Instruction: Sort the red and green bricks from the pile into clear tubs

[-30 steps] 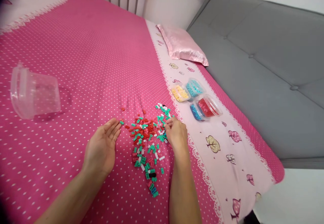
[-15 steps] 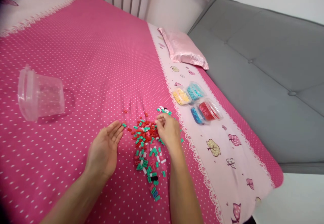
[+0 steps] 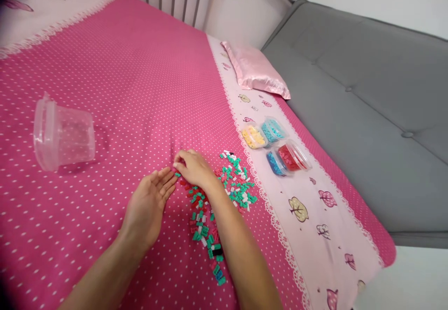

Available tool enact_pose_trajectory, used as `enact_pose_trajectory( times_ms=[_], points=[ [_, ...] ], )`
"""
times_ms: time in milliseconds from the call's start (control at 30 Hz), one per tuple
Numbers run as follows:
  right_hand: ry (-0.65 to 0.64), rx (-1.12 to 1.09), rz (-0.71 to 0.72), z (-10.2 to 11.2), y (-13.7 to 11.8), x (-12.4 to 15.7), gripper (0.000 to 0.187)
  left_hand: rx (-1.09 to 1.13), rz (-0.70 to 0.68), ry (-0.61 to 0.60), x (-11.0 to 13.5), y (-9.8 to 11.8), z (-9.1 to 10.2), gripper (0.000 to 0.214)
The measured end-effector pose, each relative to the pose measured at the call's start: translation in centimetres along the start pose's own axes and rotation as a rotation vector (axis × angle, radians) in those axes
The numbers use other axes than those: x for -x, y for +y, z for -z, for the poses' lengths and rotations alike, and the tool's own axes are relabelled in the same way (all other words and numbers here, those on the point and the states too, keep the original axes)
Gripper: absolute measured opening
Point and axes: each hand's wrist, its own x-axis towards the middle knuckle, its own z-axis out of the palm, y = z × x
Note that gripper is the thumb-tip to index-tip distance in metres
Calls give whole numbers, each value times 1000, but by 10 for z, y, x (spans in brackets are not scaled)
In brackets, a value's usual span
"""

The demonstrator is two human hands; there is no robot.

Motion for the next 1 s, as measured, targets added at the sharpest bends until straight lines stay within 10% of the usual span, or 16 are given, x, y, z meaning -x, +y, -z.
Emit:
enact_pose_trajectory(
  times_ms=[200,467,733,867,1000],
  points=[
    [-171,95,-94,32,-5,32,13,-86,91,-80,3,-1,-1,38],
    [245,-69,-298,77,-17,138,30,-119,138,-148,4,-4,0,36],
    [523,-25,-742,-50,-38,236,83,-76,102,-126,3,-6,0,33],
    [595,53,-799,-98,-52,232,93,-80,97,-128,3,-7,0,32],
    [616,30,-743,-98,-52,206,81,-77,70,-124,1,-9,0,29]
  ],
)
